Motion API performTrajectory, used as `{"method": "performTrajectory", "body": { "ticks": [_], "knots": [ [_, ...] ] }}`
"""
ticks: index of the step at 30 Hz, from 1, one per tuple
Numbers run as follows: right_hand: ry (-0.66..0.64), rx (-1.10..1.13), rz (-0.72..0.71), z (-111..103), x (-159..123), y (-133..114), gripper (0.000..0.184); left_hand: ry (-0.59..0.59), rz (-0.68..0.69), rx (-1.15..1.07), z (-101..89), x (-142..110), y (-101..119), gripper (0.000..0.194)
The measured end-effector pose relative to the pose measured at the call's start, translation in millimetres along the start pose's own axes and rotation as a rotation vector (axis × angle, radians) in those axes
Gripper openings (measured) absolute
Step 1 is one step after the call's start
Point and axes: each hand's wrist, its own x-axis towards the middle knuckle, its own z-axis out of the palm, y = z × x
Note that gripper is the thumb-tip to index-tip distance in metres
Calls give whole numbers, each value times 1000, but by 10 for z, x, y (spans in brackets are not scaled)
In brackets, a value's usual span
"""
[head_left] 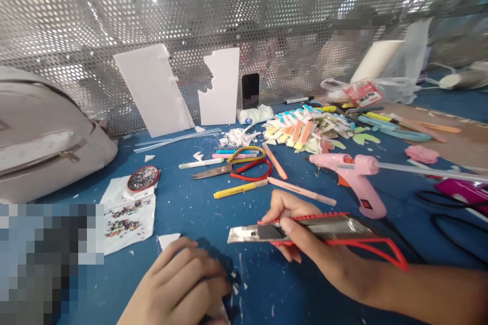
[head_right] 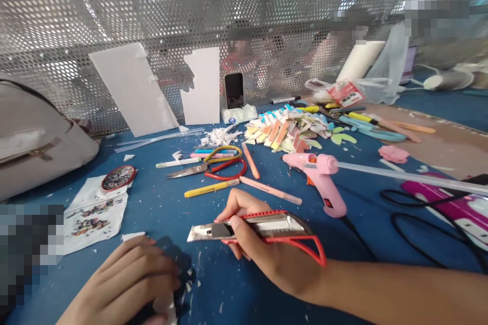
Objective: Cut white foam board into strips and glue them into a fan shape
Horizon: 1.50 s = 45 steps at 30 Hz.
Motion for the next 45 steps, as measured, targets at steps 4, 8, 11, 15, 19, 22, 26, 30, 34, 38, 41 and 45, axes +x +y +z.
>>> {"method": "performTrajectory", "body": {
  "ticks": [4, 8, 11, 15, 19, 22, 26, 30, 34, 38, 41, 45],
  "knots": [
    [133, -23, -9, 9, 46, -42, 29, 5, 40, -152, 110, 120, -71, 18],
    [200, 12, 8, 22, 69, -16, 26, -75, -33, -205, 187, 195, -44, 17],
    [198, 44, -13, 25, 86, 18, 24, -128, -69, -198, 178, 251, 17, 16],
    [201, 51, -29, 39, 110, 35, 23, -175, -91, -223, 130, 300, 88, 23],
    [195, 60, -47, 61, 123, 28, 23, -172, -156, -250, 138, 262, 159, 22],
    [186, 61, -51, 68, 123, 25, 21, -154, -160, -201, 184, 225, 209, 21],
    [177, 48, -40, 56, 128, 30, 19, -138, -71, -61, 256, 210, 223, 24],
    [176, 34, -32, 39, 136, 15, 21, -149, -115, -162, 276, 180, 164, 14],
    [169, 30, -29, 26, 127, 13, 21, -207, -230, -276, 212, 175, 98, 15],
    [162, 34, -53, 16, 111, 57, 21, -259, -275, -266, 142, 213, 60, 10],
    [168, 37, -49, 11, 105, 79, 21, -245, -275, -331, 138, 214, 32, 15],
    [173, 49, -48, 17, 103, 49, 20, -192, -287, -381, 162, 180, 3, 24]
  ]
}}
